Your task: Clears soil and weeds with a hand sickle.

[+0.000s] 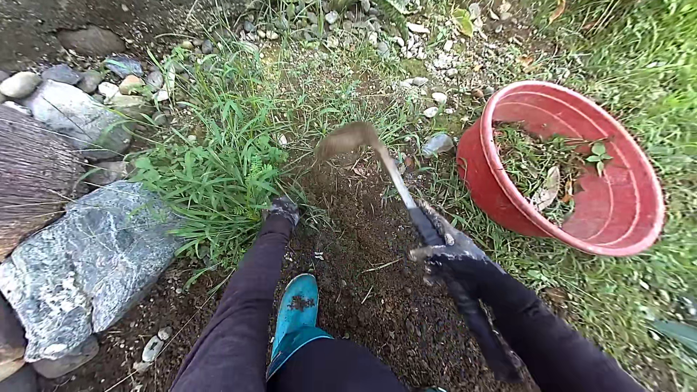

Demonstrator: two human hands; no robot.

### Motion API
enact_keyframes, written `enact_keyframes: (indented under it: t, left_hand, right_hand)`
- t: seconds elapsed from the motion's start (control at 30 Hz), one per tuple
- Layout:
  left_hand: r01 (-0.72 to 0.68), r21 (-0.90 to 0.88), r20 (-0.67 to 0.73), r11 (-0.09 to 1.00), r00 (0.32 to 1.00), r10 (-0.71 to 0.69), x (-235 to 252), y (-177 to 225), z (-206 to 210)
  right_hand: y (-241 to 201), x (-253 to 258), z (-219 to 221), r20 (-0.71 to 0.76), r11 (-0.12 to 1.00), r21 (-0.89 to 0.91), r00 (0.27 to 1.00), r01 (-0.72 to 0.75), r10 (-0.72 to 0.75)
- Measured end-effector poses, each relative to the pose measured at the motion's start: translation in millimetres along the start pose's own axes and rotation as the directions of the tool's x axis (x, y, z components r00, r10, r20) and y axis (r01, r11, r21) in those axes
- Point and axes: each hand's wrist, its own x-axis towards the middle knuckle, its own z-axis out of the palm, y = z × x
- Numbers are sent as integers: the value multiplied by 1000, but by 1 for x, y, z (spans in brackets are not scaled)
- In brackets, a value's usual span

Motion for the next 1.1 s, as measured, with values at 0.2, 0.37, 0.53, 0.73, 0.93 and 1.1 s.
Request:
enact_keyframes:
  t: [0.2,0.37,0.53,0.73,0.93,1.1]
  left_hand:
    - [-40,-39,-19,998,999,39,-11,-16,-1]
    - [-288,-91,105,953,949,297,-69,-34,32]
    - [-355,-61,251,933,899,359,-104,-15,63]
    - [-282,93,215,955,942,257,-107,-14,32]
    - [-301,70,193,951,939,283,-106,1,47]
    - [-262,26,28,965,965,261,-101,9,47]
  right_hand:
    - [18,30,56,139,983,-177,987,-59,84]
    - [19,7,14,134,975,-216,988,-49,79]
    - [-5,12,44,-31,971,237,999,-13,21]
    - [33,-6,28,271,904,-419,938,-88,217]
    - [19,-14,4,30,999,-36,999,-27,28]
    - [51,7,10,100,935,-343,987,-83,124]
